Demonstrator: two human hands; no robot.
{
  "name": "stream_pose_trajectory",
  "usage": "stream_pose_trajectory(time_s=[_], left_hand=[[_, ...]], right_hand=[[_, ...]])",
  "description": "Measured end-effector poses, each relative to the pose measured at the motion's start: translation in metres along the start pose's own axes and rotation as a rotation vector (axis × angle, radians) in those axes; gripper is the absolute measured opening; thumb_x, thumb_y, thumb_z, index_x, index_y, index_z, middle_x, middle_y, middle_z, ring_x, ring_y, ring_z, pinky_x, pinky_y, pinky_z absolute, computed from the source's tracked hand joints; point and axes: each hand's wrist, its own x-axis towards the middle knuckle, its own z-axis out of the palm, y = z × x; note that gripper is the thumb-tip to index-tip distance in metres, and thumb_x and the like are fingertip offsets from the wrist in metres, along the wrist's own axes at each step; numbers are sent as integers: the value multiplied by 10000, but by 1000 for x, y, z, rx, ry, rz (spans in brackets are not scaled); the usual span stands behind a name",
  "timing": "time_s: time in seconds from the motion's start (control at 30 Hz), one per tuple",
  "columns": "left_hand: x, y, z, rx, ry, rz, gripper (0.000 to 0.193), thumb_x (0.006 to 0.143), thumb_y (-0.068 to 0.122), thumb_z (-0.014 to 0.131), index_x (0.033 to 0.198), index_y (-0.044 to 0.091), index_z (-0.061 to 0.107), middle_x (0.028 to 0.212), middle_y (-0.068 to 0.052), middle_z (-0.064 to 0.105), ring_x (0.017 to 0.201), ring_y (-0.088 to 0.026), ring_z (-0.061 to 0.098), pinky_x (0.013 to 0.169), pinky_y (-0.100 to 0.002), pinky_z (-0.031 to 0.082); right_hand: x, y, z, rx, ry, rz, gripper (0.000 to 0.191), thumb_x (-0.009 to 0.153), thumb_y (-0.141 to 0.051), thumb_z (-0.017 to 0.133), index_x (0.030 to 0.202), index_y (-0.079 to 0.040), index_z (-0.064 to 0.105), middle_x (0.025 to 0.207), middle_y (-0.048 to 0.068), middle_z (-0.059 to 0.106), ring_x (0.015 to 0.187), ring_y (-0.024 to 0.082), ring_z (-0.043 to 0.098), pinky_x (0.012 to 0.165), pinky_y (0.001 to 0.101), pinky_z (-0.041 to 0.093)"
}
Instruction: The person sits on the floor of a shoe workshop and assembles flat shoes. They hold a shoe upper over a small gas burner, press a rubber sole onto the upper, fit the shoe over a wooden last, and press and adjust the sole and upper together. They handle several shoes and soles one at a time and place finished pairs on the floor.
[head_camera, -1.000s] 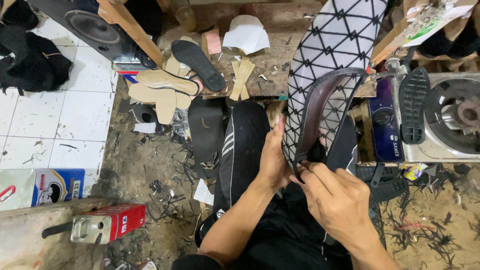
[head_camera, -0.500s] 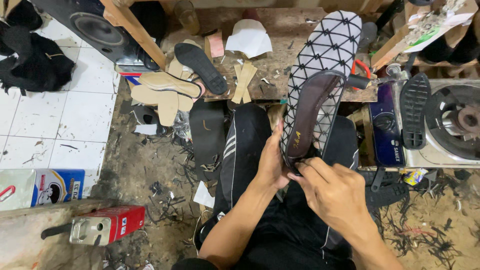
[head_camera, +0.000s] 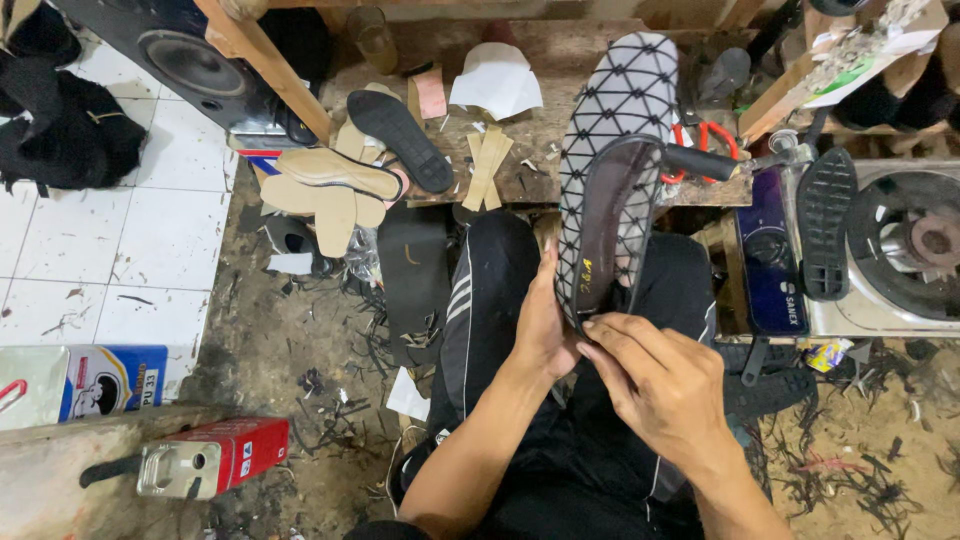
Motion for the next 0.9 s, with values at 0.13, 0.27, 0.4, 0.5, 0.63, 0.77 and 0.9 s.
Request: stream_pose_trajectory(time_s=[0.13,0.27,0.4,0.5,0.63,0.77,0.9], left_hand=[[56,5,-42,-138,36,-124,525,1082,501,393,1239,63,635,1113,-131,707,1008,-311,686,833,-440,589],[125,10,-73,-306,67,-221,517,1088,459,383,1246,32,629,1142,-174,685,1032,-352,664,868,-468,586],[175,18,-75,-534,85,-188,575,1108,458,320,1331,-15,557,1274,-218,608,1163,-391,594,981,-529,562],[179,23,-76,-453,238,-157,684,1036,533,285,1406,0,501,1421,-239,524,1325,-416,482,1062,-585,464],[134,3,-98,-160,359,-70,726,1081,498,444,1477,-100,327,1543,-304,379,1468,-448,368,1194,-530,341],[60,-41,-124,761,433,86,655,983,333,558,1529,40,348,1570,-112,417,1473,-235,385,1182,-350,293],[36,-60,-158,408,505,-210,420,1017,270,538,1374,50,527,1449,-176,536,1367,-328,525,1120,-443,383]], right_hand=[[-3,-1,1,212,175,241,185,899,7,731,1083,15,715,1100,111,739,865,159,724,743,246,569],[1,21,3,211,162,417,159,897,4,731,1054,5,758,1014,102,759,738,109,694,660,238,557],[3,59,12,316,176,559,145,927,-25,714,1064,-2,754,992,80,778,720,96,702,641,227,568],[-1,92,23,380,199,613,194,952,-28,692,1142,0,720,1005,73,775,742,95,693,667,226,561],[-12,131,48,433,124,744,267,967,-21,653,1233,-9,678,1023,74,769,753,99,668,666,240,558],[-28,150,88,557,2,786,370,925,7,649,1294,-21,640,1081,80,745,844,90,660,702,239,540],[-3,194,92,453,424,556,459,987,57,657,1418,-15,516,1269,94,653,1087,134,611,906,251,527]])
